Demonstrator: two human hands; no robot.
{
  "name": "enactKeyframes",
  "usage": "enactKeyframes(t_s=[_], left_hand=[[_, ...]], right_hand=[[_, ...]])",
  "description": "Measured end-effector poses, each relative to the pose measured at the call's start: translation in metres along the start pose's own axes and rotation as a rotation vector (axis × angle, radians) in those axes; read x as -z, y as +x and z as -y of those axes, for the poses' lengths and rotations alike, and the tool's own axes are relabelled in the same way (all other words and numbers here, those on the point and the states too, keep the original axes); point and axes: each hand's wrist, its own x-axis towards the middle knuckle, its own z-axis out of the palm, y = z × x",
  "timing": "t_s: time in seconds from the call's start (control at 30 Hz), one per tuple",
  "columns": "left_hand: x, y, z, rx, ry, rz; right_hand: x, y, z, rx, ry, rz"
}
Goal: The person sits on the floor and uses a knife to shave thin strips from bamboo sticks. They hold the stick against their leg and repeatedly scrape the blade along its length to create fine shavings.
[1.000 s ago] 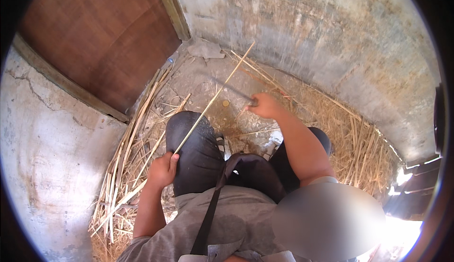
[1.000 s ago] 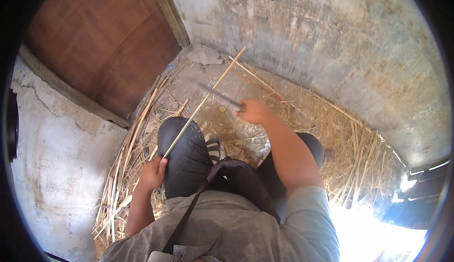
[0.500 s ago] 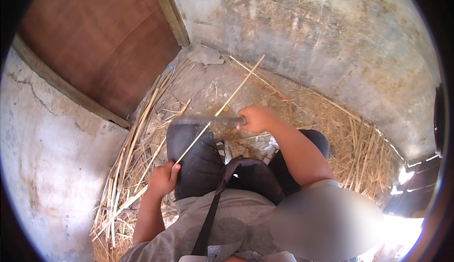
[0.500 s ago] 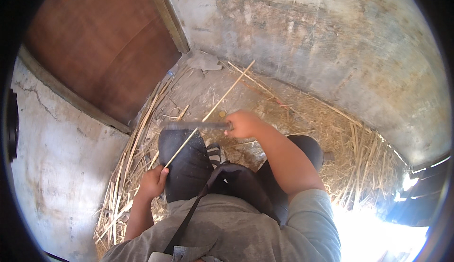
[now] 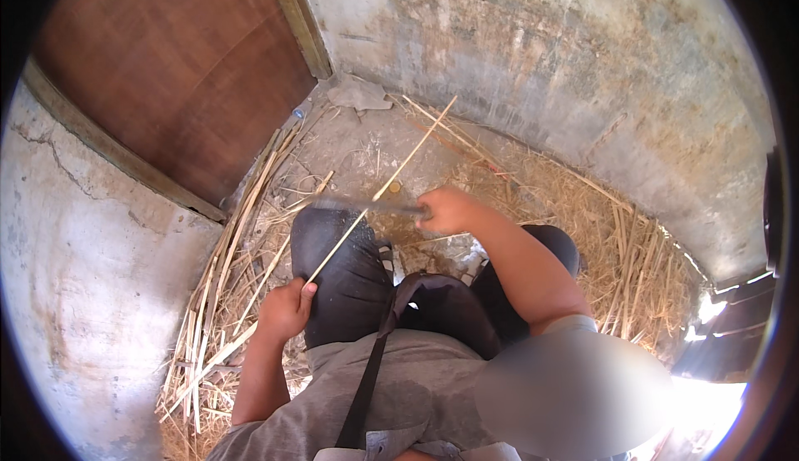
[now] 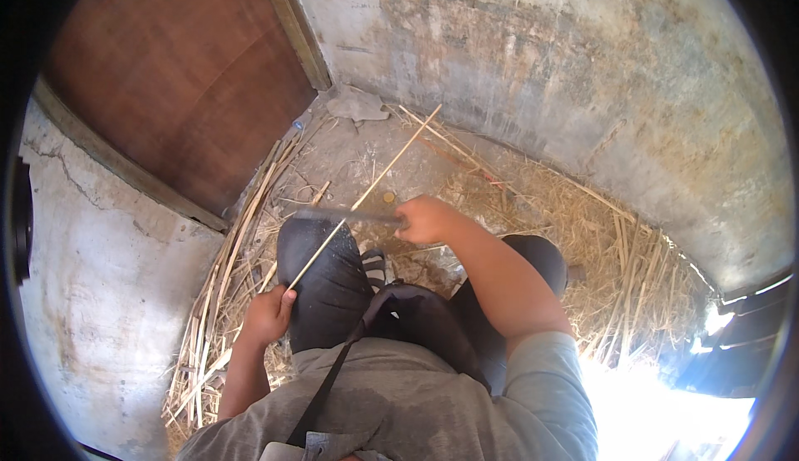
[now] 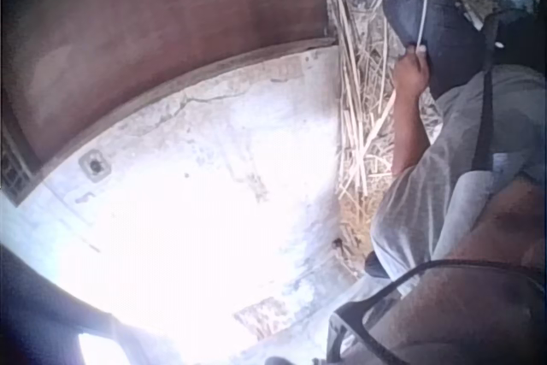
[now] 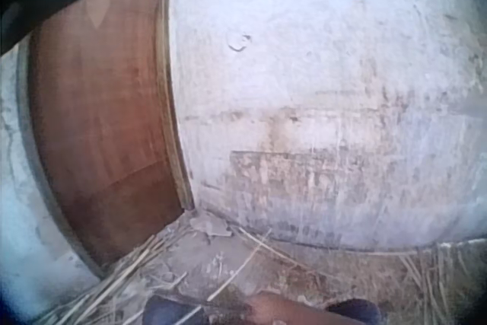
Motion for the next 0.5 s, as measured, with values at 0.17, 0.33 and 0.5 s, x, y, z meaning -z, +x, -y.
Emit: enactKeyframes(t_s=[0.17,0.33,0.5], left_hand=[[-0.010,0.001,0.011,-0.043,-0.012,-0.058],[-0.011,0.003,0.010,-0.079,-0.034,-0.065],[-0.007,0.004,0.008,-0.078,-0.002,-0.047]], right_hand=[[0.001,0.004,0.011,0.079,-0.011,0.011],[0.010,0.003,-0.059,-0.300,0.167,-0.305],[0.022,-0.009,-0.044,-0.309,0.124,-0.308]])
